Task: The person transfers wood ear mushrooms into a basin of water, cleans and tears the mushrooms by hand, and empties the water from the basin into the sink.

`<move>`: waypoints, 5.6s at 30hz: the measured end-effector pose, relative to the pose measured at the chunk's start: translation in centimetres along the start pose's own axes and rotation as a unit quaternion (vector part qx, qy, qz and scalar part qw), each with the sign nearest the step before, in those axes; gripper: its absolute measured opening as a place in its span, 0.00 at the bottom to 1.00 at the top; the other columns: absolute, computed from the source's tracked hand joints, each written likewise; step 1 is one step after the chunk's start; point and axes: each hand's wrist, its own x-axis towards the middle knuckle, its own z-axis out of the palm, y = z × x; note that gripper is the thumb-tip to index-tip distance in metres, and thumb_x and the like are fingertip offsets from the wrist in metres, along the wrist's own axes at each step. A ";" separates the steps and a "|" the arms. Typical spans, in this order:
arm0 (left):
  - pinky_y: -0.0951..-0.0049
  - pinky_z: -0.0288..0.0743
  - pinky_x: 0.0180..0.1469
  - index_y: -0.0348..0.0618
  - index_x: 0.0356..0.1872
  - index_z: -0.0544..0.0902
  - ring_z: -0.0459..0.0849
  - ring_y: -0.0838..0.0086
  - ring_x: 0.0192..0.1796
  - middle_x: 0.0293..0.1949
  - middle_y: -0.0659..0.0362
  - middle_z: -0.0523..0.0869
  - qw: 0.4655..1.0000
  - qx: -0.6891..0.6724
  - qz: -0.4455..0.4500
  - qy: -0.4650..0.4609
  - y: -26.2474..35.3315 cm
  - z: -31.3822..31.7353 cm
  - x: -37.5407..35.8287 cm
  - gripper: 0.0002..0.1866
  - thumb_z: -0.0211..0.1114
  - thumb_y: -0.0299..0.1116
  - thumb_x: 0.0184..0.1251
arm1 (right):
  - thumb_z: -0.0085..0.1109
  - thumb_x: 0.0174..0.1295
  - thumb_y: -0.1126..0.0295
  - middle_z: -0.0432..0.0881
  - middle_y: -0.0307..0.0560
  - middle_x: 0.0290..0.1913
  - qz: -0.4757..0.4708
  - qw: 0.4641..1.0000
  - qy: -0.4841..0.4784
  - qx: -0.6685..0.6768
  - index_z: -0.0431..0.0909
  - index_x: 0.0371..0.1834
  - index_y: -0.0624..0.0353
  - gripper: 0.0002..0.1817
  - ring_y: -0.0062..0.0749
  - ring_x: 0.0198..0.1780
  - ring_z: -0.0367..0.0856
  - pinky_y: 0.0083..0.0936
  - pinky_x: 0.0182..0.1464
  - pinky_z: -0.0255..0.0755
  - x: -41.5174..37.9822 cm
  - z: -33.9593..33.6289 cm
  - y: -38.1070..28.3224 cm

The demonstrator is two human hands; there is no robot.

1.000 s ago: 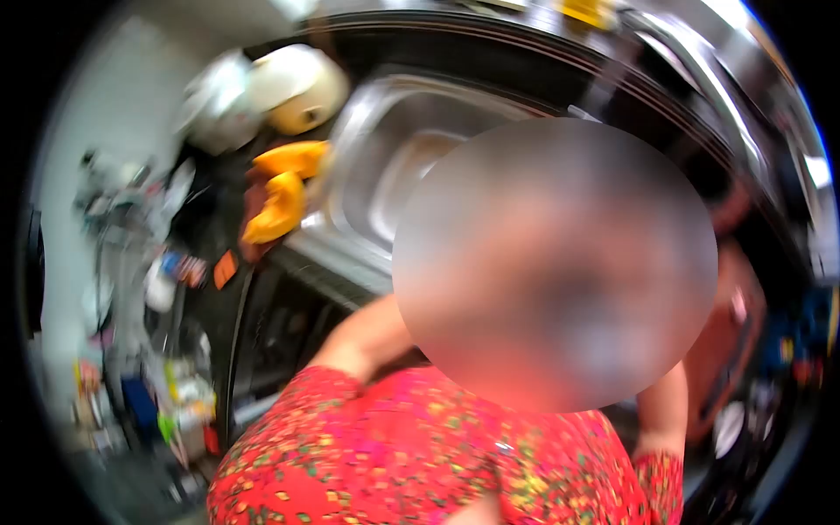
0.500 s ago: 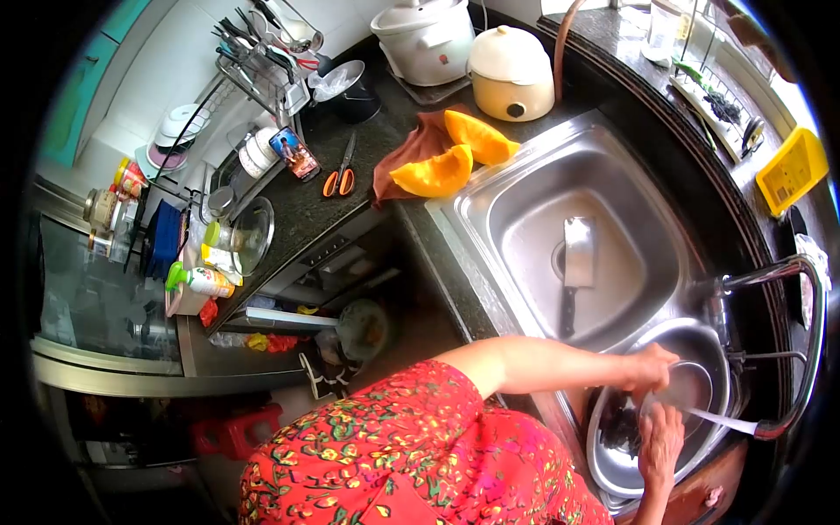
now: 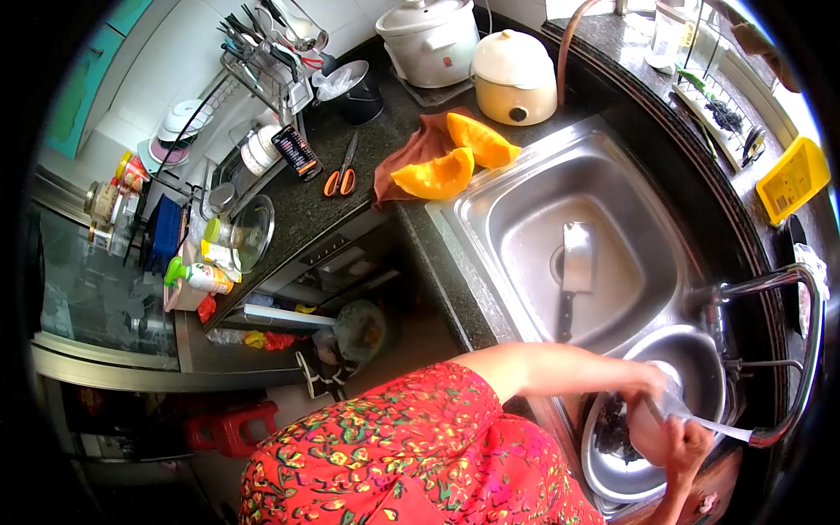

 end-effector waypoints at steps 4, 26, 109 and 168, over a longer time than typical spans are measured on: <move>0.60 0.72 0.44 0.33 0.40 0.76 0.79 0.66 0.39 0.39 0.50 0.79 0.997 -0.052 -0.003 -0.050 0.7 0.8 -2.7 0.16 0.47 0.34 0.59 | 0.54 0.58 0.61 0.55 0.29 0.11 0.088 0.994 0.018 0.061 0.59 0.07 0.57 0.24 0.15 0.16 0.50 0.23 0.18 0.42 2.3 0.6 8.4; 0.57 0.75 0.32 0.30 0.28 0.79 0.78 0.55 0.27 0.24 0.47 0.77 0.871 0.450 0.157 0.117 6.8 5.1 -12.2 0.20 0.66 0.41 0.43 | 0.42 0.64 0.61 0.72 0.48 0.51 0.350 0.755 0.097 0.545 0.63 0.59 0.62 0.23 0.33 0.48 0.74 0.27 0.48 0.70 -5.0 0.6 7.9; 0.84 0.64 0.12 0.38 0.19 0.77 0.71 0.83 0.12 0.14 0.60 0.76 0.725 0.082 0.322 0.604 4.0 -17.2 -55.3 0.12 0.65 0.36 0.54 | 0.47 0.62 0.63 0.78 0.47 0.41 0.355 0.832 0.042 0.424 0.72 0.48 0.65 0.18 0.33 0.40 0.77 0.27 0.42 0.73 6.8 3.2 11.8; 0.81 0.67 0.16 0.34 0.22 0.78 0.73 0.82 0.15 0.15 0.59 0.77 0.874 0.193 0.186 0.405 -0.4 -5.4 -37.6 0.11 0.62 0.33 0.56 | 0.48 0.60 0.69 0.78 0.48 0.35 0.267 0.813 0.110 0.505 0.76 0.38 0.67 0.12 0.30 0.33 0.78 0.24 0.36 0.75 10.9 5.5 3.2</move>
